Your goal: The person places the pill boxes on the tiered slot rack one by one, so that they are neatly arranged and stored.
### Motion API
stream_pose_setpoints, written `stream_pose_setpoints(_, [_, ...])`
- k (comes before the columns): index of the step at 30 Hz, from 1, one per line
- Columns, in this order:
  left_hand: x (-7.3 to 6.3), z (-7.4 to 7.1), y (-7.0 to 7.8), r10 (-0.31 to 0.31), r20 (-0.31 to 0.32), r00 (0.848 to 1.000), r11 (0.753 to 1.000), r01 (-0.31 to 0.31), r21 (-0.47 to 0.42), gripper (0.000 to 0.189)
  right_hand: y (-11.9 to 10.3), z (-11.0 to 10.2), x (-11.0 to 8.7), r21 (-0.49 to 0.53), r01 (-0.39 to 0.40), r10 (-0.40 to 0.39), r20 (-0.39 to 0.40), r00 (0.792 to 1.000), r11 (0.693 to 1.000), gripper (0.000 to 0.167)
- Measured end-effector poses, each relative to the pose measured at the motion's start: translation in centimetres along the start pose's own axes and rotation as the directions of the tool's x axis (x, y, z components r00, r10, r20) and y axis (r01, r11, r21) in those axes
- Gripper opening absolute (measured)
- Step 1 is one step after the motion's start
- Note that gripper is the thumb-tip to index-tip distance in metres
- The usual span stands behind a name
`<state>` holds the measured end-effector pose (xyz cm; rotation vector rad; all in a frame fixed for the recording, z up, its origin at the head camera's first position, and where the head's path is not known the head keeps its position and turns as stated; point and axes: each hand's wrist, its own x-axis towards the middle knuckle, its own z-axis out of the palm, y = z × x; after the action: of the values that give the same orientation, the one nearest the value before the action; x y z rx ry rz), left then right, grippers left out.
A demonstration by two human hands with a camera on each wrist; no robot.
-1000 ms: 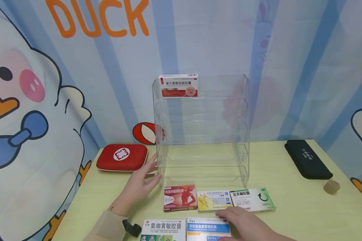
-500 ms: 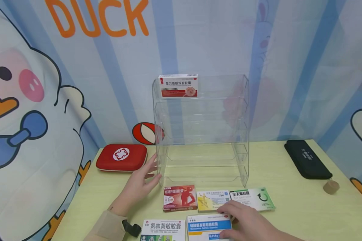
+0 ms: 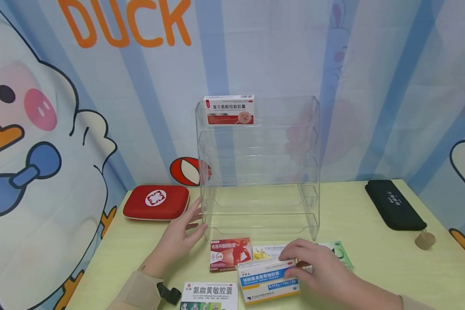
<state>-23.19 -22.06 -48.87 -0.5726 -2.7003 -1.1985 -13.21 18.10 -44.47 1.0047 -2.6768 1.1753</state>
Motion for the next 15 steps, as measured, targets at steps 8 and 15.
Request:
stream_pose_setpoints(8, [0.0, -0.1, 0.1, -0.006, 0.007, 1.000, 1.000, 0.006, -0.005, 0.091, -0.6, -2.5, 2.3, -0.121, 0.151, -0.173, -0.206, 0.963, 0.981, 0.035])
stream_pose_setpoints(15, [0.0, -0.1, 0.1, -0.002, 0.009, 1.000, 1.000, 0.002, -0.001, 0.091, -1.0, -6.0, 4.8, -0.235, 0.104, -0.169, -0.276, 0.946, 0.966, 0.035])
